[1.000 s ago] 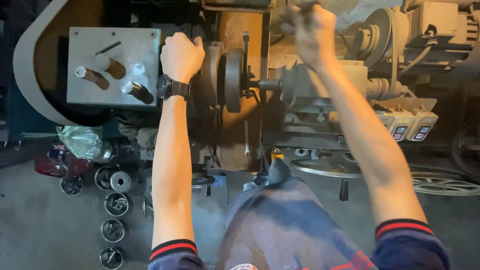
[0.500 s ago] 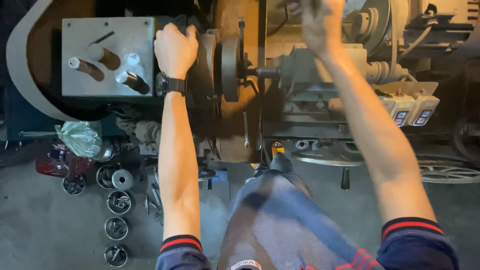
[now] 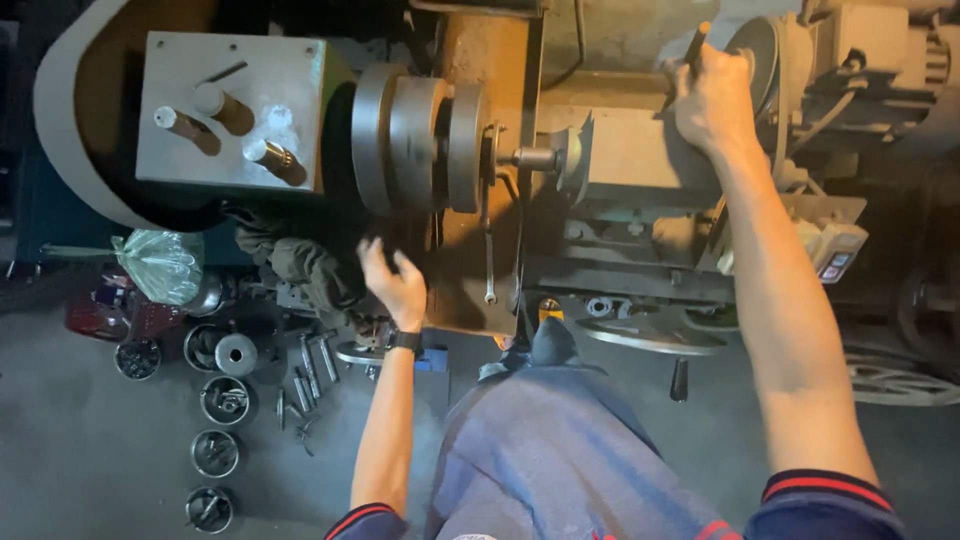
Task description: Machining a metal part on a manual lathe, including cleaning, setup in the chuck, and operation of the machine controls.
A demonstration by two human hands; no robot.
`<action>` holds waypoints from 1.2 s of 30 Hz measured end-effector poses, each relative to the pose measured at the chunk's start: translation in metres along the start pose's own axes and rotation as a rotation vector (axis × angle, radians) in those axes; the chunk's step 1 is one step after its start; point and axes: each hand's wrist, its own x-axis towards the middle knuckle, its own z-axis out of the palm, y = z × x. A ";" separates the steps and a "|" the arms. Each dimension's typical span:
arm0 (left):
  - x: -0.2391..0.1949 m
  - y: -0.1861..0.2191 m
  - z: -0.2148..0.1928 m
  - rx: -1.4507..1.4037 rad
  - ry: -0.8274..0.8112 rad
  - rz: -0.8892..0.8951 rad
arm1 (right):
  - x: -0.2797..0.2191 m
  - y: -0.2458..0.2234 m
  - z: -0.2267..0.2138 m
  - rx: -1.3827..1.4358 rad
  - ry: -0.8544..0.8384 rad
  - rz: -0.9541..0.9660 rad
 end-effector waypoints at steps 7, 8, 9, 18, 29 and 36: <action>0.176 0.086 0.021 0.017 -0.192 0.389 | 0.001 -0.002 -0.002 -0.022 -0.078 0.157; 0.202 0.078 0.039 0.232 -0.474 0.238 | -0.001 -0.004 -0.004 -0.023 -0.097 0.218; 0.204 0.082 0.039 0.232 -0.470 0.237 | -0.002 -0.003 -0.004 -0.023 -0.097 0.214; 0.062 0.032 0.007 -0.278 0.157 0.378 | -0.004 -0.008 -0.003 0.071 -0.022 0.151; -0.128 -0.152 -0.091 0.197 0.213 -0.657 | 0.000 0.013 0.005 -0.007 -0.095 0.123; -0.124 -0.214 -0.073 0.267 0.108 -0.572 | -0.007 0.021 0.007 -0.053 -0.016 -0.031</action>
